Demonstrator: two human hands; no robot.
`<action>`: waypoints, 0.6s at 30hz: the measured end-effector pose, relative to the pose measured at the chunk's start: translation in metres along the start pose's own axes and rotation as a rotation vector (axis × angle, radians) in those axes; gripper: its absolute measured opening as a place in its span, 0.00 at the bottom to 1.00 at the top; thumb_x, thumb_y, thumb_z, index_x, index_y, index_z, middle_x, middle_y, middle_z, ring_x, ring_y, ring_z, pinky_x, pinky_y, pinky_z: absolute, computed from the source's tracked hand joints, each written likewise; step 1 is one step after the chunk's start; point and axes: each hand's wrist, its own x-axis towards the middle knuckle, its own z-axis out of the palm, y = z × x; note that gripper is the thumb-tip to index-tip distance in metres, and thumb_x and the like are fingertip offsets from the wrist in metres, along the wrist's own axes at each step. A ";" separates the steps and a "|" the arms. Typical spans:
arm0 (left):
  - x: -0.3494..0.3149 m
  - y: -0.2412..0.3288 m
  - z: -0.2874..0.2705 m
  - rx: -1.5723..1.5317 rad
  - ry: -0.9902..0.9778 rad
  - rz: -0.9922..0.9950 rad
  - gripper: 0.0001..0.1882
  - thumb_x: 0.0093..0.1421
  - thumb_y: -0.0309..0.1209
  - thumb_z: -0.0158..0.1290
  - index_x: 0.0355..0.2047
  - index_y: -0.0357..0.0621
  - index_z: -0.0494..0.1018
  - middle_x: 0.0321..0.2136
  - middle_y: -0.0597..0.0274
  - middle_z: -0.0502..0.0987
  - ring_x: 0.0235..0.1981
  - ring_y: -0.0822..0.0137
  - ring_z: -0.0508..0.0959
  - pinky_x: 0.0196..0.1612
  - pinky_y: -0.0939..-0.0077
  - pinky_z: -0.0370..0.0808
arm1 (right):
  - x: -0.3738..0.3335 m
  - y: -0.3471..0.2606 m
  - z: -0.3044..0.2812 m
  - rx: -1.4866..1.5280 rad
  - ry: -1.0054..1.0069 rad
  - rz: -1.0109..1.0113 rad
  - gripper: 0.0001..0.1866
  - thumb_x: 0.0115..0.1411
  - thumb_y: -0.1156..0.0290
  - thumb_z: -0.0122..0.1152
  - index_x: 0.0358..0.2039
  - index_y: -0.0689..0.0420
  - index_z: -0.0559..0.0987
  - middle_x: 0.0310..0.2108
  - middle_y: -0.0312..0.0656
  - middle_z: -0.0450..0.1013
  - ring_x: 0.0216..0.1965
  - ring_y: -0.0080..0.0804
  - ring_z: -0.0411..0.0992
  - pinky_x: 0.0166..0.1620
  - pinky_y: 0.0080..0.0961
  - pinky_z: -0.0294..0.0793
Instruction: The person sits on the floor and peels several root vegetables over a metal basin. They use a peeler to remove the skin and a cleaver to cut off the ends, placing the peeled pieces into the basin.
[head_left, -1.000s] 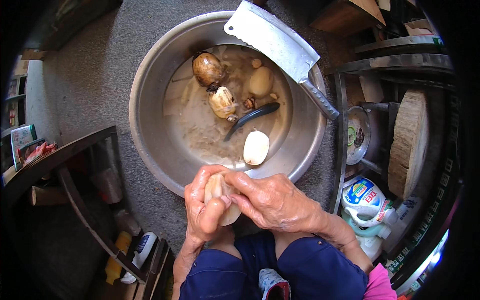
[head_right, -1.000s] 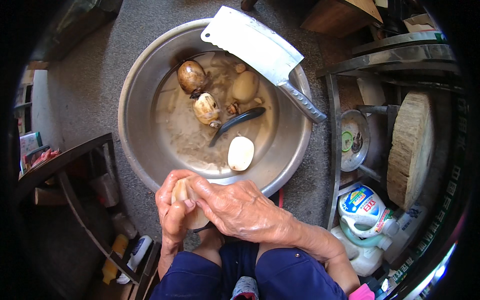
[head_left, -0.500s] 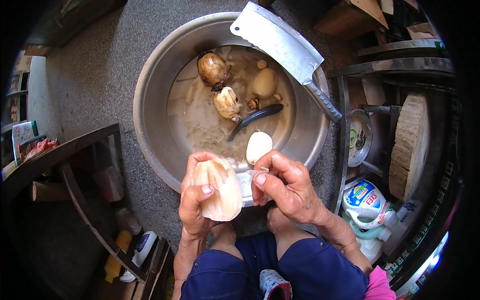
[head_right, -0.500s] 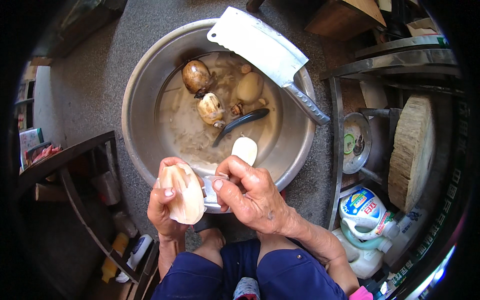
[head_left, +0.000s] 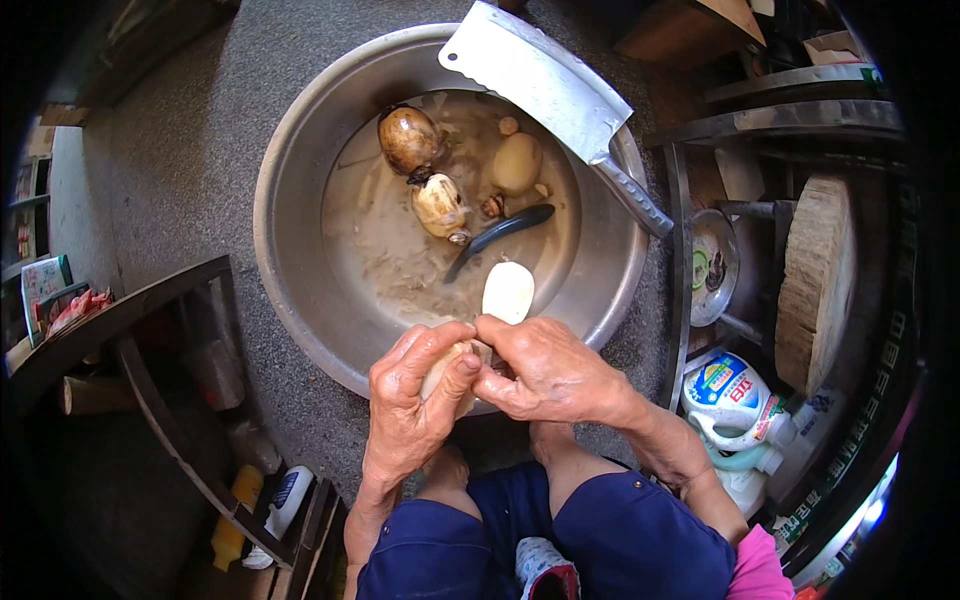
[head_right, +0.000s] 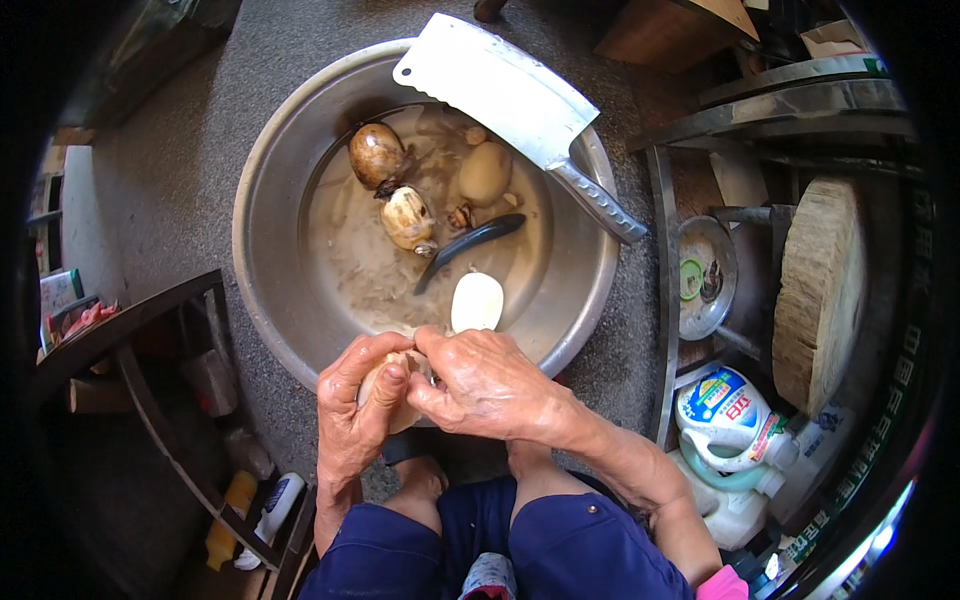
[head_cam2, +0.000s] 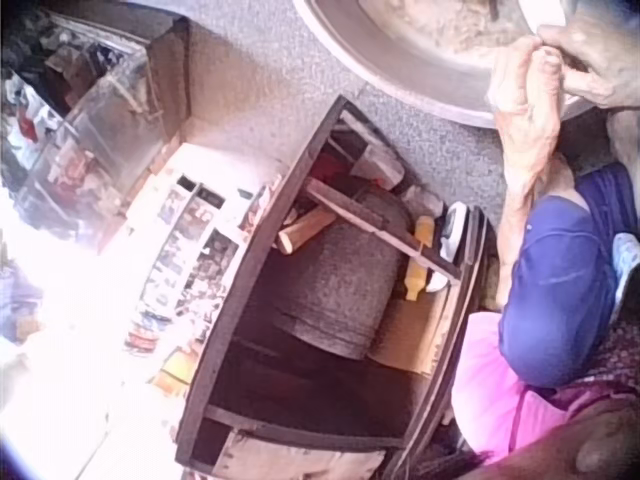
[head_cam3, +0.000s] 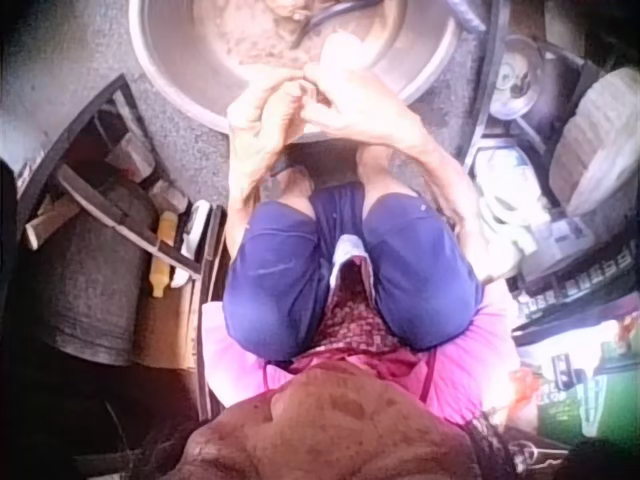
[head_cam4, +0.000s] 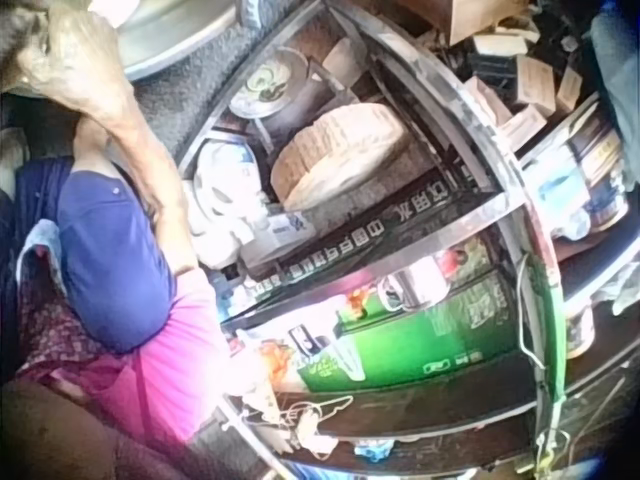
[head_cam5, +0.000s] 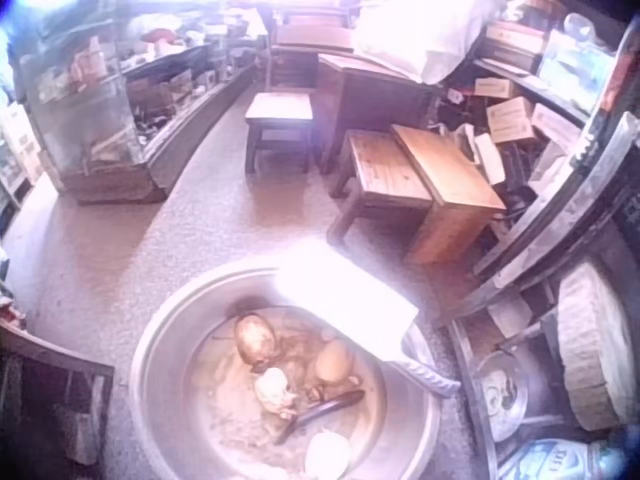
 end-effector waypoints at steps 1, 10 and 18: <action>0.001 0.000 0.000 0.137 0.003 0.058 0.15 0.63 0.36 0.58 0.44 0.37 0.76 0.32 0.57 0.79 0.35 0.71 0.77 0.40 0.75 0.74 | 0.000 0.002 0.005 -0.051 0.017 -0.007 0.18 0.58 0.60 0.52 0.33 0.66 0.71 0.21 0.58 0.73 0.29 0.59 0.75 0.35 0.48 0.72; 0.003 -0.002 0.008 0.004 0.127 0.090 0.16 0.67 0.39 0.54 0.43 0.37 0.77 0.29 0.67 0.77 0.30 0.78 0.73 0.34 0.82 0.70 | -0.005 0.005 0.035 0.019 0.343 -0.128 0.10 0.61 0.69 0.55 0.32 0.63 0.69 0.17 0.55 0.71 0.22 0.57 0.73 0.27 0.47 0.71; 0.007 -0.032 -0.012 -0.924 -0.056 -0.345 0.33 0.68 0.60 0.36 0.43 0.40 0.72 0.21 0.52 0.76 0.16 0.67 0.75 0.16 0.78 0.72 | -0.009 -0.005 0.026 0.663 0.325 -0.009 0.15 0.69 0.64 0.53 0.28 0.59 0.71 0.17 0.36 0.66 0.18 0.28 0.65 0.22 0.23 0.63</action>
